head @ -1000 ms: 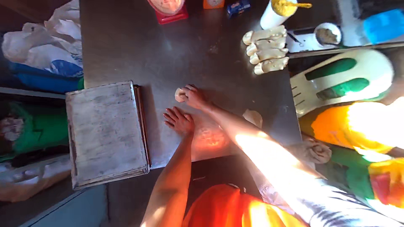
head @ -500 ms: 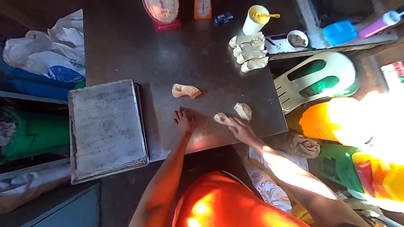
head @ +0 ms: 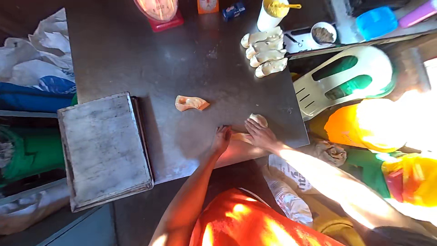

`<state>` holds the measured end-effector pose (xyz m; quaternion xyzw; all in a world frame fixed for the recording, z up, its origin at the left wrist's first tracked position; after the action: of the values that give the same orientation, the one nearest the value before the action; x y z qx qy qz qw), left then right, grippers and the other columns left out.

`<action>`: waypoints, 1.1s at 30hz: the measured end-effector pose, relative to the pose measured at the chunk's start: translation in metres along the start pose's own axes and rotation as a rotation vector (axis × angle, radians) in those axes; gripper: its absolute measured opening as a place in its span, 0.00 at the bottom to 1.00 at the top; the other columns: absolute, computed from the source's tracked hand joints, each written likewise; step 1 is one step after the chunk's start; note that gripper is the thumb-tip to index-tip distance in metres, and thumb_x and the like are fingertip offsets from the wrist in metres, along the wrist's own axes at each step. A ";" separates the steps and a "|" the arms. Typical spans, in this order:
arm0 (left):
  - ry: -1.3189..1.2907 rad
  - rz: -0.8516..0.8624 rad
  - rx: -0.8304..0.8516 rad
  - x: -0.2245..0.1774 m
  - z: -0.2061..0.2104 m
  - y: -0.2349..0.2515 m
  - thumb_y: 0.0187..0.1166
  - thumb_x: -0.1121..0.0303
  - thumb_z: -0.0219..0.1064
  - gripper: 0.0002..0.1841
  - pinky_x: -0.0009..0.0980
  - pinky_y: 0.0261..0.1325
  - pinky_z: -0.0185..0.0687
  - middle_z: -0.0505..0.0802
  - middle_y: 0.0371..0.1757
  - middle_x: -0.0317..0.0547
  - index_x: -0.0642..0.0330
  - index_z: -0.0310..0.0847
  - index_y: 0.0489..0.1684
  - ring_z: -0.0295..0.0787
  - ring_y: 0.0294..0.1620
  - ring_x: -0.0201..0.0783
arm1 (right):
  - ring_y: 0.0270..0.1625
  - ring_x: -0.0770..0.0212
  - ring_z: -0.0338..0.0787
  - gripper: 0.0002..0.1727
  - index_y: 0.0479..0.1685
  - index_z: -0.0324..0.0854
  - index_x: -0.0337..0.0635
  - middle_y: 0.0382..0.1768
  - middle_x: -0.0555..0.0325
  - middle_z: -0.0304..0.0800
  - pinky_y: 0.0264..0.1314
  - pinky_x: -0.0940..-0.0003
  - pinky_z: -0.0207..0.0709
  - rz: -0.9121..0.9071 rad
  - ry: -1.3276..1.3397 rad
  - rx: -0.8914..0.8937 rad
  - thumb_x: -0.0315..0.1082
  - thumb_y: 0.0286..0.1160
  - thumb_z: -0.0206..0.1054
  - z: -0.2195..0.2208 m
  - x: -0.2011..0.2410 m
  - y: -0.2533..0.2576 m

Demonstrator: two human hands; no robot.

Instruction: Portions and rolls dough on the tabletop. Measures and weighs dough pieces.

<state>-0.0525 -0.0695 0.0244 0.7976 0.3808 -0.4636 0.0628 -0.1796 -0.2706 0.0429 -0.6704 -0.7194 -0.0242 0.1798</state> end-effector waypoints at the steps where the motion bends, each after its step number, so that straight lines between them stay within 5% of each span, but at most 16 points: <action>1: 0.011 0.002 0.000 0.002 0.002 -0.002 0.87 0.58 0.58 0.19 0.44 0.77 0.75 0.89 0.66 0.43 0.50 0.85 0.70 0.81 0.72 0.44 | 0.96 0.54 0.50 0.41 0.89 0.64 0.41 0.92 0.54 0.59 0.97 0.42 0.37 -0.009 -0.043 0.078 0.63 0.90 0.39 -0.002 -0.016 -0.020; 3: 0.018 0.003 -0.024 0.007 0.002 -0.002 0.87 0.55 0.58 0.19 0.43 0.78 0.75 0.90 0.67 0.42 0.49 0.86 0.68 0.81 0.72 0.43 | 0.97 0.54 0.43 0.46 0.94 0.53 0.41 0.95 0.54 0.47 0.97 0.38 0.35 -0.037 -0.091 0.184 0.68 0.87 0.39 -0.011 -0.038 -0.058; 5: -0.005 0.018 -0.062 0.007 0.003 -0.003 0.87 0.56 0.58 0.19 0.43 0.77 0.76 0.90 0.67 0.43 0.50 0.86 0.68 0.81 0.72 0.43 | 0.97 0.53 0.43 0.42 0.93 0.54 0.40 0.96 0.54 0.46 0.96 0.37 0.37 -0.087 -0.108 0.221 0.62 0.90 0.42 -0.019 -0.052 -0.087; 8: 0.015 -0.013 -0.083 -0.003 0.003 -0.004 0.87 0.51 0.56 0.24 0.44 0.81 0.73 0.84 0.75 0.45 0.49 0.80 0.76 0.76 0.78 0.44 | 0.91 0.53 0.64 0.24 0.79 0.76 0.40 0.87 0.53 0.68 0.93 0.45 0.54 -0.161 -0.033 0.209 0.38 0.88 0.53 -0.048 -0.065 -0.083; 10: 0.124 -0.097 -0.041 -0.016 0.004 -0.003 0.82 0.40 0.59 0.33 0.52 0.80 0.72 0.82 0.78 0.47 0.46 0.73 0.83 0.73 0.80 0.51 | 0.76 0.52 0.84 0.20 0.67 0.86 0.45 0.74 0.54 0.85 0.78 0.47 0.77 -0.034 0.023 0.134 0.39 0.87 0.54 -0.093 -0.071 -0.039; 11: 0.167 -0.146 -0.016 -0.024 0.007 -0.002 0.78 0.38 0.64 0.36 0.55 0.78 0.73 0.81 0.77 0.49 0.45 0.73 0.83 0.72 0.80 0.54 | 0.74 0.46 0.84 0.21 0.69 0.84 0.43 0.73 0.49 0.84 0.74 0.43 0.78 0.079 0.039 0.161 0.38 0.86 0.52 -0.122 -0.078 -0.005; 13: 0.191 -0.232 0.032 -0.036 0.015 0.003 0.69 0.42 0.74 0.34 0.54 0.76 0.77 0.82 0.75 0.50 0.46 0.81 0.74 0.73 0.79 0.57 | 0.79 0.46 0.79 0.23 0.76 0.78 0.42 0.76 0.45 0.80 0.81 0.43 0.71 0.257 0.074 0.075 0.38 0.89 0.51 -0.166 -0.111 0.063; 15: 0.104 -0.266 0.075 -0.044 0.017 0.005 0.67 0.49 0.79 0.25 0.49 0.77 0.77 0.85 0.70 0.49 0.49 0.87 0.62 0.78 0.75 0.51 | 0.81 0.52 0.77 0.23 0.77 0.78 0.43 0.76 0.49 0.81 0.85 0.50 0.69 0.188 0.101 -0.158 0.41 0.89 0.54 -0.178 -0.142 0.111; 18: -0.038 -0.233 0.111 -0.070 0.000 -0.003 0.69 0.55 0.80 0.17 0.41 0.73 0.82 0.89 0.63 0.47 0.51 0.91 0.53 0.85 0.67 0.41 | 0.74 0.54 0.83 0.22 0.69 0.84 0.48 0.70 0.52 0.86 0.79 0.51 0.75 -0.105 0.275 0.012 0.49 0.85 0.60 -0.146 -0.100 0.116; 21: -0.165 -0.199 0.062 -0.084 -0.027 -0.018 0.71 0.59 0.79 0.15 0.37 0.71 0.82 0.90 0.59 0.45 0.52 0.91 0.52 0.86 0.63 0.37 | 0.80 0.47 0.78 0.38 0.78 0.78 0.45 0.77 0.45 0.79 0.83 0.47 0.71 -0.174 0.526 0.378 0.59 0.73 0.72 -0.070 -0.032 0.059; 23: -0.149 -0.207 0.012 -0.070 -0.036 -0.033 0.73 0.62 0.77 0.14 0.37 0.74 0.80 0.90 0.61 0.42 0.51 0.91 0.55 0.84 0.67 0.37 | 0.83 0.44 0.72 0.41 0.82 0.72 0.45 0.79 0.43 0.75 0.85 0.42 0.66 -0.188 0.385 0.518 0.60 0.73 0.69 -0.039 0.003 0.041; 25: -0.081 -0.217 -0.056 -0.055 -0.045 -0.053 0.74 0.65 0.75 0.12 0.38 0.75 0.78 0.91 0.61 0.41 0.51 0.90 0.54 0.83 0.68 0.39 | 0.80 0.45 0.75 0.32 0.74 0.79 0.46 0.74 0.45 0.81 0.83 0.43 0.67 -0.161 0.349 0.465 0.47 0.67 0.72 -0.027 0.029 0.047; 29: 0.078 -0.124 -0.276 -0.038 -0.090 -0.100 0.80 0.70 0.67 0.08 0.37 0.77 0.78 0.91 0.62 0.39 0.54 0.91 0.49 0.83 0.69 0.38 | 0.62 0.46 0.87 0.22 0.67 0.85 0.58 0.59 0.51 0.89 0.57 0.46 0.82 -0.186 0.231 -0.075 0.35 0.71 0.69 -0.051 0.071 0.065; 31: 0.234 -0.120 -0.281 -0.012 -0.090 -0.113 0.83 0.73 0.61 0.11 0.38 0.79 0.76 0.89 0.67 0.41 0.55 0.89 0.52 0.81 0.74 0.41 | 0.71 0.43 0.82 0.26 0.76 0.79 0.64 0.69 0.51 0.85 0.65 0.39 0.77 -0.184 0.130 -0.097 0.34 0.77 0.64 -0.033 0.081 0.063; 33: 0.358 -0.193 -0.202 0.012 -0.077 -0.127 0.80 0.76 0.59 0.16 0.47 0.86 0.67 0.82 0.80 0.43 0.53 0.88 0.58 0.68 0.86 0.51 | 0.88 0.38 0.64 0.26 0.78 0.78 0.65 0.82 0.48 0.74 0.85 0.29 0.57 -0.153 0.156 -0.048 0.36 0.79 0.62 -0.014 0.093 0.049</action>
<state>-0.0801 0.0610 0.0908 0.8166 0.5051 -0.2778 0.0291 -0.1323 -0.1807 0.0730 -0.6136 -0.7517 -0.1070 0.2168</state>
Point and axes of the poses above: each hand's wrist, its own y-axis towards the middle knuckle, its own z-axis out of the palm, x = y × z, the point moved 3 cm from there along y, towards the middle knuckle
